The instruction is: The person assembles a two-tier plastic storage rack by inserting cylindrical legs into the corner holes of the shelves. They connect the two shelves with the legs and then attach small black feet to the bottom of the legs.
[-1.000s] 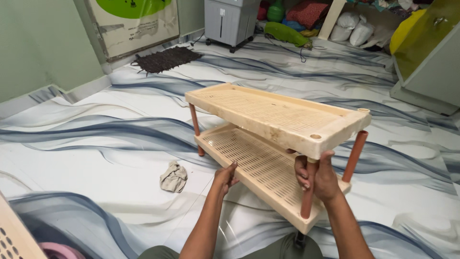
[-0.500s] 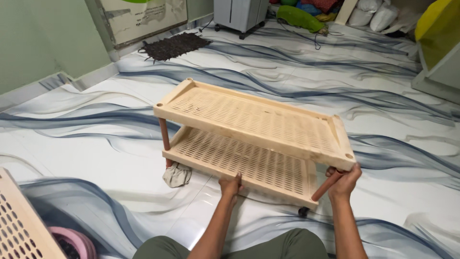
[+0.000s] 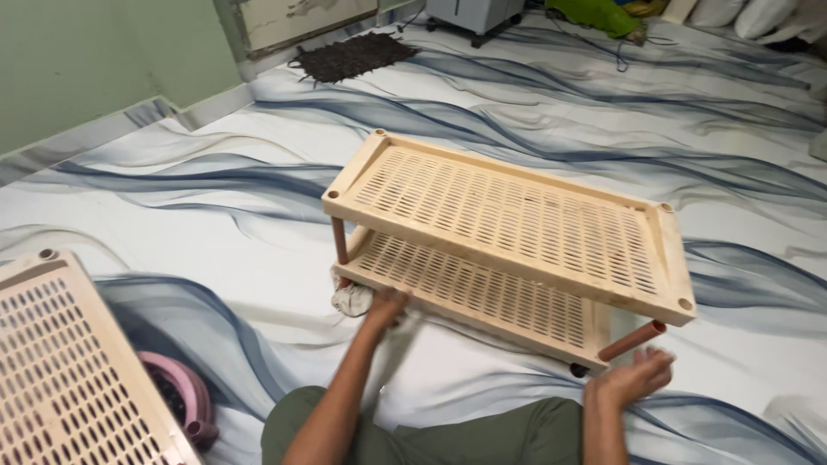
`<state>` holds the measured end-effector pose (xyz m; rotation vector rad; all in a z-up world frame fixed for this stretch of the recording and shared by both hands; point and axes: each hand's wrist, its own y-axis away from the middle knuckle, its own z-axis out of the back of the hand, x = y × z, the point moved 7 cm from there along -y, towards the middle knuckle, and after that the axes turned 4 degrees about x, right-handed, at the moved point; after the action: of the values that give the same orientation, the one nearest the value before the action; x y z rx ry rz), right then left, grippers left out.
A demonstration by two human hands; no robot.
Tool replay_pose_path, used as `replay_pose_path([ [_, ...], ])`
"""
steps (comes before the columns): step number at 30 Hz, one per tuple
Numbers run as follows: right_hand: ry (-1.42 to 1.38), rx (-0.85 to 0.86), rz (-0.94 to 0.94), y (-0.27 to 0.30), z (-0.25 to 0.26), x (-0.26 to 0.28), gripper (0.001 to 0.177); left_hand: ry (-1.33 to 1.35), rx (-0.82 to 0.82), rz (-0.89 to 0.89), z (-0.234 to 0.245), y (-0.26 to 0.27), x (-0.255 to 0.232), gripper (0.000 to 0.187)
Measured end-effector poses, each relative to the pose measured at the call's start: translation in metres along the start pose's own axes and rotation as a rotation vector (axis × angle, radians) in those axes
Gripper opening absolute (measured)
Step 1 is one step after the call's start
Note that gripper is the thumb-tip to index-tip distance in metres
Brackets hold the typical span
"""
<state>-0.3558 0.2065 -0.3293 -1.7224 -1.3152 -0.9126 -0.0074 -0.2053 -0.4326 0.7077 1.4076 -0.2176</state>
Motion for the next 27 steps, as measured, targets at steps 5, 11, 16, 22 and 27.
replay_pose_path([
  [5, 0.125, 0.409, -0.470, 0.134, -0.034, -0.088, 0.036, -0.029, -0.412, -0.361, 0.099, 0.020, -0.069, 0.065],
  [11, 0.073, 0.625, -0.873, 0.199, -0.072, -0.148, 0.047, 0.020, -0.568, -0.356, 0.118, 0.048, -0.081, 0.071],
  [16, 0.190, 0.427, -0.637, 0.183, -0.056, -0.151, 0.072, -0.007, -0.435, -0.614, 0.108, 0.025, -0.121, 0.084],
  [22, 0.263, 0.361, -0.455, 0.191, -0.054, -0.149, 0.096, 0.038, -0.470, -0.431, 0.110, 0.027, -0.123, 0.047],
  [27, 0.297, 0.401, -0.442, 0.182, -0.056, -0.146, 0.105, -0.158, -0.547, -0.392, 0.107, 0.056, -0.133, 0.048],
])
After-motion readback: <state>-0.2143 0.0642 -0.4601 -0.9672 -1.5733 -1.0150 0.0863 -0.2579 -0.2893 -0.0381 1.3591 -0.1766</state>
